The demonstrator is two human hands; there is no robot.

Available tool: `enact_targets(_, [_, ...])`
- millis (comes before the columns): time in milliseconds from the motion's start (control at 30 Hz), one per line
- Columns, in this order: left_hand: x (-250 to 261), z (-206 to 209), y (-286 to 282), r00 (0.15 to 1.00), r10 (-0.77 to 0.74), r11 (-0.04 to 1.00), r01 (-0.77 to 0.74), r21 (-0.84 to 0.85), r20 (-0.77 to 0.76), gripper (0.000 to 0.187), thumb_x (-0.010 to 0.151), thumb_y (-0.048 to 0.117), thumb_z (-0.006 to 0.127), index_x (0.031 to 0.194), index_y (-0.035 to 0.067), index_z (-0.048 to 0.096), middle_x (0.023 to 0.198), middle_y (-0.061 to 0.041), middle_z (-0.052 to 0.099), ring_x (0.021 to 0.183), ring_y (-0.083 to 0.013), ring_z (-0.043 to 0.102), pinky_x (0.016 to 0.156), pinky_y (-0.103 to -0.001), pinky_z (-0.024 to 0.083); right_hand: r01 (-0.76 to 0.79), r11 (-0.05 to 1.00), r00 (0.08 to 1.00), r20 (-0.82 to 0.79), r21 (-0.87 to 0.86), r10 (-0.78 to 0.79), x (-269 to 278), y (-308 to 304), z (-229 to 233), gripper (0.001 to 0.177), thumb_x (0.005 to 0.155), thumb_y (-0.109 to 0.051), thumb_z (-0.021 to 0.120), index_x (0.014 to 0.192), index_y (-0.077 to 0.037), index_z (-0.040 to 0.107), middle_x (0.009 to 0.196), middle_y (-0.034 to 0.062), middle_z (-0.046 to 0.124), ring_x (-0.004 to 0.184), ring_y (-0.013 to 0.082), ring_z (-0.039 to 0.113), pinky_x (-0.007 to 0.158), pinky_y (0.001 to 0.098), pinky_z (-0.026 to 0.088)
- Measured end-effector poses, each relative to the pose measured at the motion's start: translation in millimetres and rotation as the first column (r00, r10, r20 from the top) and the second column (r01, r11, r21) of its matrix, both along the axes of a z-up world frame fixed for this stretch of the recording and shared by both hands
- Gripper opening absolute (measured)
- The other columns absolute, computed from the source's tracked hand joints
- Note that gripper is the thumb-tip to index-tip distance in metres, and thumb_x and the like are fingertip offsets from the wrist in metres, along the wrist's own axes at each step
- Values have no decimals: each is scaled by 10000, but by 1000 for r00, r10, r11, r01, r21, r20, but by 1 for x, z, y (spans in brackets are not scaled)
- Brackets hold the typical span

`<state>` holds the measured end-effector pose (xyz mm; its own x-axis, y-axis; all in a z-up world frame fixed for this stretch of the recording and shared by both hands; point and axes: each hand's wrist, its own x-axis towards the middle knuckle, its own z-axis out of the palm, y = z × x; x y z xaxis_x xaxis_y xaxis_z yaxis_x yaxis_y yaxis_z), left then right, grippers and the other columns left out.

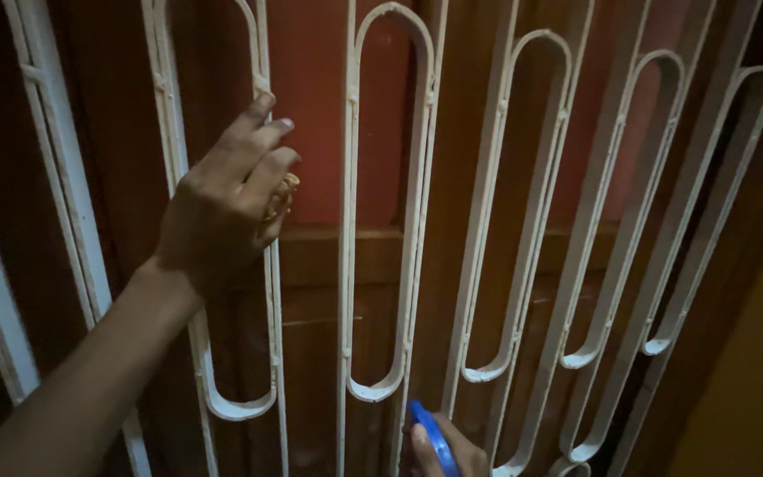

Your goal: The person scrubs the vertical bars of a white metal gate with a cloth and sprays them with a blue spray bottle. They wipe each bar individually, moving from one section to the next while maintaining a close-up view of the gate surface.

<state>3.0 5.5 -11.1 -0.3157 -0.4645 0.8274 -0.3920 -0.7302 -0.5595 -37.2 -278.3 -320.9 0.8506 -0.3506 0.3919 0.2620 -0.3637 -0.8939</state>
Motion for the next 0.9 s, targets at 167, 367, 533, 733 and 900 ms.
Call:
enact_targets(167, [0,-2,1,1000,3,1000,-3,0,-14,163,925,12,763,1070,-9,692,1336,-191,662,1404,-365,557,1064,-406,603,4,993,984,179,-120,18,5,12,-3,521,819,-504,668,1119,-105,817,686,95,817,694,198,808,702,345,628])
enact_targets(367, [3,-2,1,1000,19,1000,-19,12,-15,150,947,-10,765,1069,-16,679,1361,-202,643,1418,-377,546,1075,-399,604,-1,987,993,118,-160,20,21,35,-20,485,794,-499,687,1111,-163,836,629,90,788,645,193,808,672,327,628])
enact_targets(533, [3,-3,2,1000,9,1000,-9,16,-18,168,915,-24,767,1056,-14,676,1354,-194,646,1417,-377,544,1090,-409,603,-52,985,974,209,-167,87,15,51,-2,474,797,-481,692,1104,-146,827,654,87,797,655,165,818,678,318,616])
enact_targets(733, [14,-2,1,999,32,999,-32,26,5,167,949,-48,778,1072,-16,669,1373,-209,639,1436,-393,536,1075,-398,559,-145,985,981,119,-99,156,3,49,35,484,794,-468,658,1122,-148,812,649,97,794,634,181,791,649,309,593])
enact_targets(900, [7,-4,2,999,16,999,-15,32,-33,173,909,-42,766,1054,-23,673,1357,-208,646,1413,-407,546,1057,-410,563,-207,960,978,-26,-188,205,23,38,2,529,808,-529,657,1119,-143,843,639,119,762,639,171,774,655,311,589])
